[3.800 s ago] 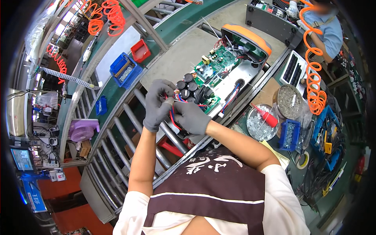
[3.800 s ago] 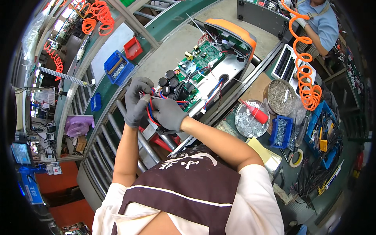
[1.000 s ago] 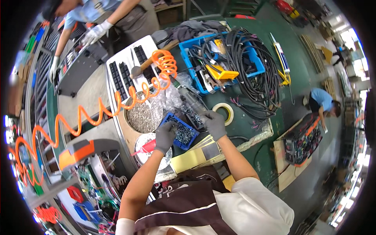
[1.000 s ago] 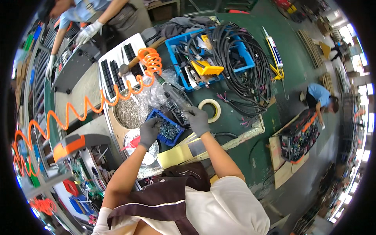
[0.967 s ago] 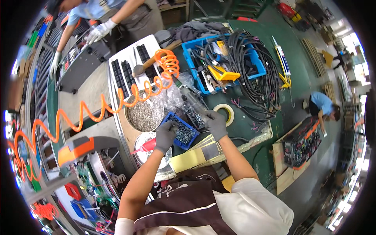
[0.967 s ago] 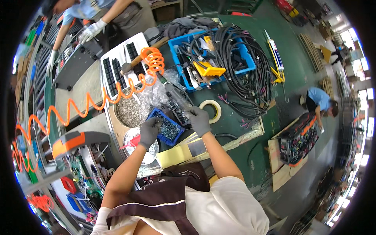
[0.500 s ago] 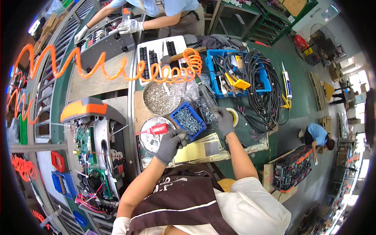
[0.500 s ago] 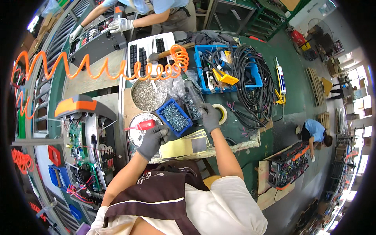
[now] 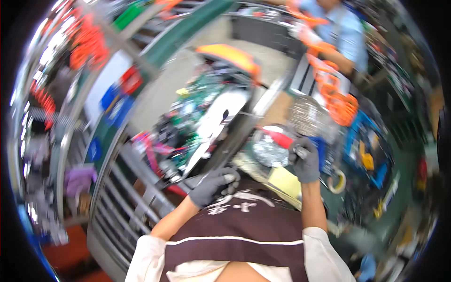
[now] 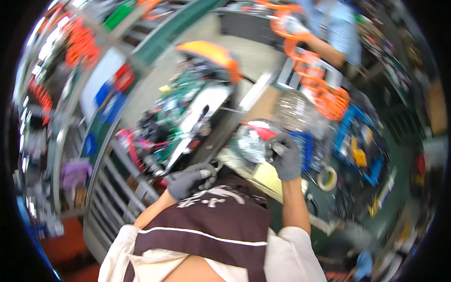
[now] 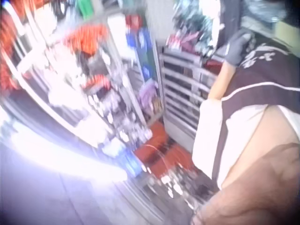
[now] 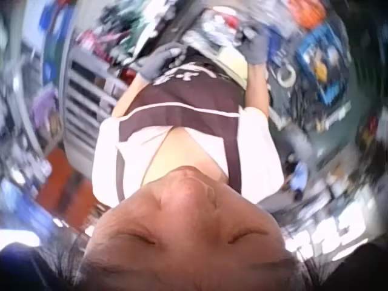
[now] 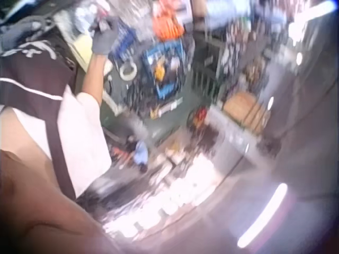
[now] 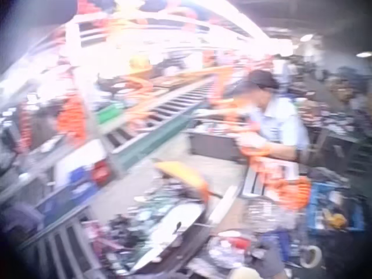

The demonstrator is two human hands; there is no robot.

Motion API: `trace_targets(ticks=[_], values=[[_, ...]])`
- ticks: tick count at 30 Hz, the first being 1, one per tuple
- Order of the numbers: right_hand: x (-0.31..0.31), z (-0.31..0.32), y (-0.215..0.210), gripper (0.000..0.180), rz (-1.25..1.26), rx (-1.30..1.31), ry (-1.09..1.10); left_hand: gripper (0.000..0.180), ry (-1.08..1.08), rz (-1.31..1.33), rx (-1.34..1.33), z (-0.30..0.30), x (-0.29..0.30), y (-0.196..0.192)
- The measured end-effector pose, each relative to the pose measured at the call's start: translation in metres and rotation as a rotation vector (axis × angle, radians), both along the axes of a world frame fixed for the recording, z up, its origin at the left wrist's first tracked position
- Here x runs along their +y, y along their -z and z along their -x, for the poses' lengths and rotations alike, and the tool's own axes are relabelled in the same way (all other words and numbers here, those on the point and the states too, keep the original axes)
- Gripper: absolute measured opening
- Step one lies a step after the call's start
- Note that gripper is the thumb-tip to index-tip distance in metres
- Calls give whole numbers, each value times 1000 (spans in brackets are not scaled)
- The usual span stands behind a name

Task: The person assembles an electronic device on a workbench, using a screwdriver to secure components and connecting wires to a circuit board. They also use a pneumatic tool to tighten screws and handle various small parts and connectors throughout the process.

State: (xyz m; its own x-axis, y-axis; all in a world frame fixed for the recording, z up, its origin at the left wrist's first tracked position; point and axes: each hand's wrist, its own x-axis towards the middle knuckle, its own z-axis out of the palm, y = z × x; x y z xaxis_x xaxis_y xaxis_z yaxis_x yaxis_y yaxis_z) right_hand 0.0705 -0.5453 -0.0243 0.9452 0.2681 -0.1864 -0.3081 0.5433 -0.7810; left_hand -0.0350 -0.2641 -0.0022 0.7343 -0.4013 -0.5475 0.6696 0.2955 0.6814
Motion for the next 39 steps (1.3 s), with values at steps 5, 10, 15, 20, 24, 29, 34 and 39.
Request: trace_targets(ticks=[5,10,15,20,24,29,34,39], values=[[138,7,-39,7,139,-142,-487,27,-482,66,59,77,44,-1],[228,50,-29,12,275,-247,-788,31,-871,116,36,141,68,-8],[265,73,-16,13,154,-92,-864,25,-1146,115,-57,164,90,-3],[252,67,-18,14,110,-245,-699,10,-1287,-77,57,175,103,9],[164,31,-26,12,257,-36,-395,11,-1202,98,-75,172,115,11],[-15,9,18,9,838,-236,407,28,-1259,144,80,158,128,30],[-144,16,74,7,1435,-317,686,24,-904,-366,-294,171,153,77],[-171,14,93,10,1979,-379,587,24,-1228,-95,49,126,144,2]])
